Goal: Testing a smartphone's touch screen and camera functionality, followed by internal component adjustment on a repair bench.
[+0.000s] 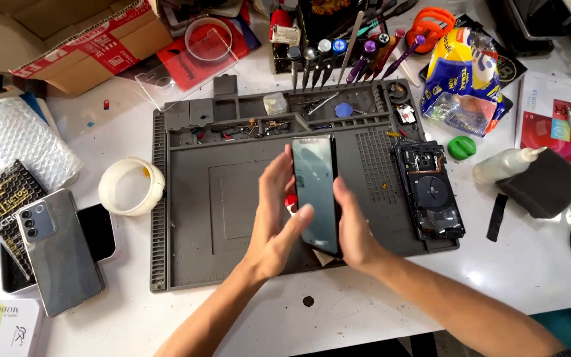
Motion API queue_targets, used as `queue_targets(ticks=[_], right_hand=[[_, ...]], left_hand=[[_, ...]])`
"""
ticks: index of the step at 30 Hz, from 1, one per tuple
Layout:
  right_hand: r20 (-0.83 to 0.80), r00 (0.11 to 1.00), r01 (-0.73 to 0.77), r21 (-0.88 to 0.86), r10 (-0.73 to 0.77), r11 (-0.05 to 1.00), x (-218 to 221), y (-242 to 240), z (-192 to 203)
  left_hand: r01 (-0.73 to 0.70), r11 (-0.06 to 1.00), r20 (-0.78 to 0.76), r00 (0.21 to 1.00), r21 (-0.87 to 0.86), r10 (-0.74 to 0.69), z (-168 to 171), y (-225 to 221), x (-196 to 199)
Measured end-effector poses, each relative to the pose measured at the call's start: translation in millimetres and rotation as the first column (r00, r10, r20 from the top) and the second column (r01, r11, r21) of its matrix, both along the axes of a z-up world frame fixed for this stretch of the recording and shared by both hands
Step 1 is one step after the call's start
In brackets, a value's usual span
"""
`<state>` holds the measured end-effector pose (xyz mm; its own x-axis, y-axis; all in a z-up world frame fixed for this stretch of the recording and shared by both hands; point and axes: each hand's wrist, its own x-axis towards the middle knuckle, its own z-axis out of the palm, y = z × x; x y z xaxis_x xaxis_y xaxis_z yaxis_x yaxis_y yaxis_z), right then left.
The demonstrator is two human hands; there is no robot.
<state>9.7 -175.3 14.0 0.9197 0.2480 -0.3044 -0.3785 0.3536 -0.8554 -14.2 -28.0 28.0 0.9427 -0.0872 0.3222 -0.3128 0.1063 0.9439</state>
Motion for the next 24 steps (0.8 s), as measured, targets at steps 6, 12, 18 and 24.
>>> queue_targets(ticks=[6, 12, 18, 24], right_hand=[[0.248, 0.968, -0.027, -0.051, 0.039, 0.998, -8.2, 9.6, 22.1], [0.24, 0.969, -0.028, -0.104, 0.053, 0.994, -4.5, 7.3, 9.6], [0.116, 0.993, 0.005, -0.049, 0.0, 0.999, -6.7, 11.0, 20.9], [0.16, 0.987, 0.02, -0.055, -0.011, 0.998, -7.0, 11.4, 11.8]], left_hand=[[0.216, 0.976, 0.032, 0.976, -0.031, -0.215, -0.5, 9.0, 5.1], [0.256, 0.963, 0.015, 0.966, 0.087, -0.258, -7.9, 15.7, 8.3], [0.222, 0.97, 0.051, 0.972, 0.095, -0.227, -16.7, 15.3, 9.5], [0.252, 0.967, 0.046, 0.966, 0.023, -0.253, -20.3, 18.2, 12.6]])
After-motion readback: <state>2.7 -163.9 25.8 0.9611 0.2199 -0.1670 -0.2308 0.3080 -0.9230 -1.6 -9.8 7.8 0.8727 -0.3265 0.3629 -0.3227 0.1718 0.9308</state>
